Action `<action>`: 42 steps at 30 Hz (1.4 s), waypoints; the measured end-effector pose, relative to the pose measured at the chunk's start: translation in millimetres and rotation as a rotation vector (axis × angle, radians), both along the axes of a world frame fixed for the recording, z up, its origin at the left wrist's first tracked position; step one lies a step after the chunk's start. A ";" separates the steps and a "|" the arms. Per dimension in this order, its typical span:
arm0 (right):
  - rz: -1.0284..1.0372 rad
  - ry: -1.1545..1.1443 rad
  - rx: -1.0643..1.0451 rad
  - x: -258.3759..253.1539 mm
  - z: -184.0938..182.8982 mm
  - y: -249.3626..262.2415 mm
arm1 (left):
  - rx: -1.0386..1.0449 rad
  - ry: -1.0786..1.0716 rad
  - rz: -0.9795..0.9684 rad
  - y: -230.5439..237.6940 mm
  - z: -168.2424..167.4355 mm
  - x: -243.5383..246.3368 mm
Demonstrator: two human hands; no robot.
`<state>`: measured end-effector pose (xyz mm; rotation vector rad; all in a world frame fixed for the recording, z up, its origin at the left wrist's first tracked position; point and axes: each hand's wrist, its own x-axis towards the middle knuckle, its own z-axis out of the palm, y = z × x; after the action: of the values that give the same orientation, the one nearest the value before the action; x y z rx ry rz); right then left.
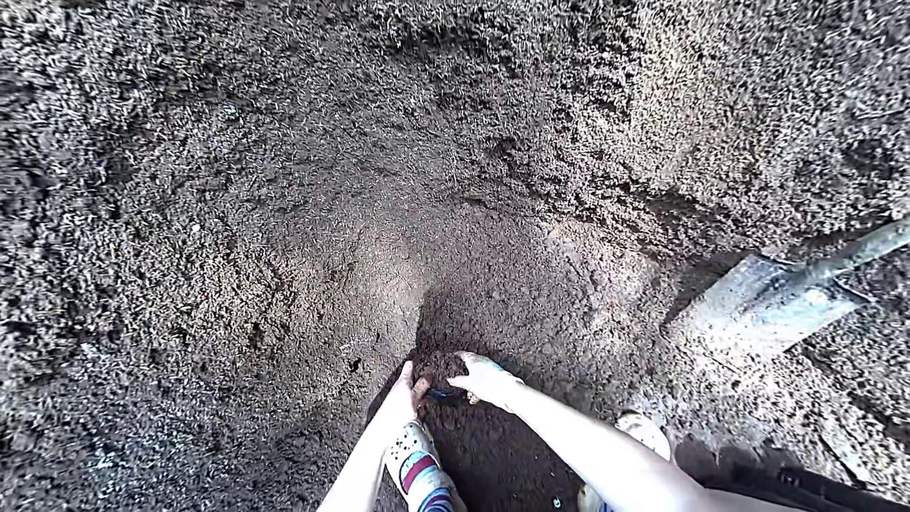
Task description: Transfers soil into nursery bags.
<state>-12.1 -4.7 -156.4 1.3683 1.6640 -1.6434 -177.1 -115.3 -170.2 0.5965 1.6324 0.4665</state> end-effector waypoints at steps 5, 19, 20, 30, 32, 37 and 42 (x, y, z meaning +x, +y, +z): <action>-0.177 0.160 -0.352 22.7 -7.8 18.2 | -0.050 -0.144 0.046 -1.9 15.0 -3.1; 0.053 -0.019 -0.123 5.2 5.5 18.7 | 0.018 -0.019 0.106 18.8 5.1 14.0; 0.078 -0.037 -0.061 0.6 7.6 15.2 | 0.030 0.013 0.095 17.3 4.0 15.6; 0.400 -0.082 -0.045 2.4 22.1 43.0 | -0.082 0.139 0.073 -4.7 19.8 29.9; 0.357 -0.122 -0.111 -3.3 22.5 57.6 | -0.248 -0.073 0.203 -8.0 32.6 43.4; 0.543 -0.150 -0.075 -23.4 11.6 62.7 | -0.319 -0.413 0.643 -2.4 30.3 63.8; 0.646 0.059 0.073 -26.3 9.7 47.4 | -0.223 -0.450 0.958 3.7 26.7 76.9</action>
<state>-38.3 42.7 -146.6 0.6909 1.9434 -1.2554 -100.2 -111.6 -143.5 -0.4849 1.4163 1.0062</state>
